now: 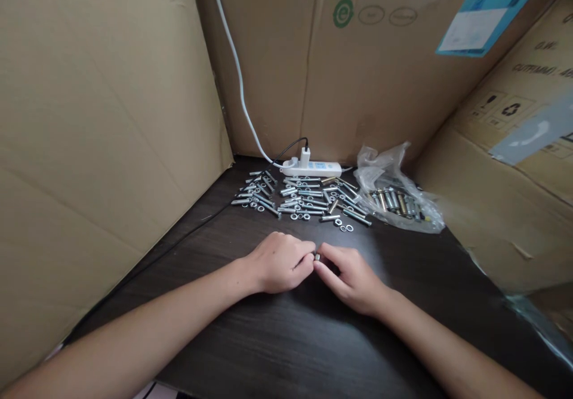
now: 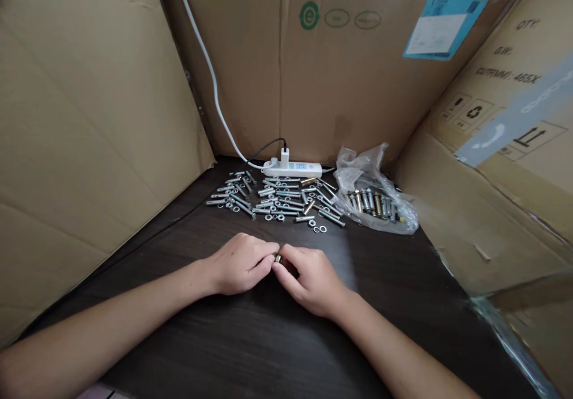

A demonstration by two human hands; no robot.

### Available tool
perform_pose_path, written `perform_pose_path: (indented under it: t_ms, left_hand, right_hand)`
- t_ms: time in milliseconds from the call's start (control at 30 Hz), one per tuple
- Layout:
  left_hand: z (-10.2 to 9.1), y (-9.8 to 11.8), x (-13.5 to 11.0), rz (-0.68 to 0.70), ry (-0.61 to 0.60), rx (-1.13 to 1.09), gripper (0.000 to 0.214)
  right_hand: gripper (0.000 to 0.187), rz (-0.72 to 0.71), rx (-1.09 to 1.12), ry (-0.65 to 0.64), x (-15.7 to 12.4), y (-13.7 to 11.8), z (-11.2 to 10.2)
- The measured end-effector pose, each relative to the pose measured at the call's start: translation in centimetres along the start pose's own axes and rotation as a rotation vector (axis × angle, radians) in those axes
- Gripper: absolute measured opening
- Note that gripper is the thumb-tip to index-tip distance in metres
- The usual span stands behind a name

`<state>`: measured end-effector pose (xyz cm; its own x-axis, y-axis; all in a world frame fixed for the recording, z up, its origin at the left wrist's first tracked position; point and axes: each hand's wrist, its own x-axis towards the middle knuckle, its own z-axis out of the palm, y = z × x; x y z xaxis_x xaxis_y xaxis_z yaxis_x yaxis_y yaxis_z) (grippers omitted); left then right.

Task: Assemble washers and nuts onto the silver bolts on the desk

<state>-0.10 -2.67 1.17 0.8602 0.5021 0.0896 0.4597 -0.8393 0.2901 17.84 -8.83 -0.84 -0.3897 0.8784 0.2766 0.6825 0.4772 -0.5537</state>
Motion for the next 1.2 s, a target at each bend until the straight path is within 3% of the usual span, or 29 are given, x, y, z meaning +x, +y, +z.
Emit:
perform_pose_path:
  t_ms: [167,400,633,800,1033,1200]
  left_hand:
    - [-0.3,-0.4,0.1,0.003,0.037,-0.209,0.026]
    - [0.2,-2.2,0.9,-0.215,0.096,-0.691,0.037]
    - [0.5,-2.5,1.9,-0.397,0.120,-1.105,0.029]
    - [0.9,-2.6,1.7,-0.367,0.172,-1.072,0.027]
    - [1.4,-3.1,1.4,-0.300,0.210,-0.768,0.031]
    - [0.8,-2.2,1.1,-0.195,0.202,-0.664,0.030]
  right_hand:
    - [0.025,0.076,0.153,0.098,0.1,0.6,0.1]
    - [0.035,0.246,0.292,0.347,0.2,1.8,-0.1]
    - [0.035,0.278,0.310,0.379,0.2,2.2,0.1]
    - [0.036,0.276,0.305,0.327,0.2,2.2,0.1]
    - [0.041,0.288,0.383,0.290,0.2,2.1,0.1]
    - [0.036,0.324,0.576,0.410,0.7,1.9,0.2]
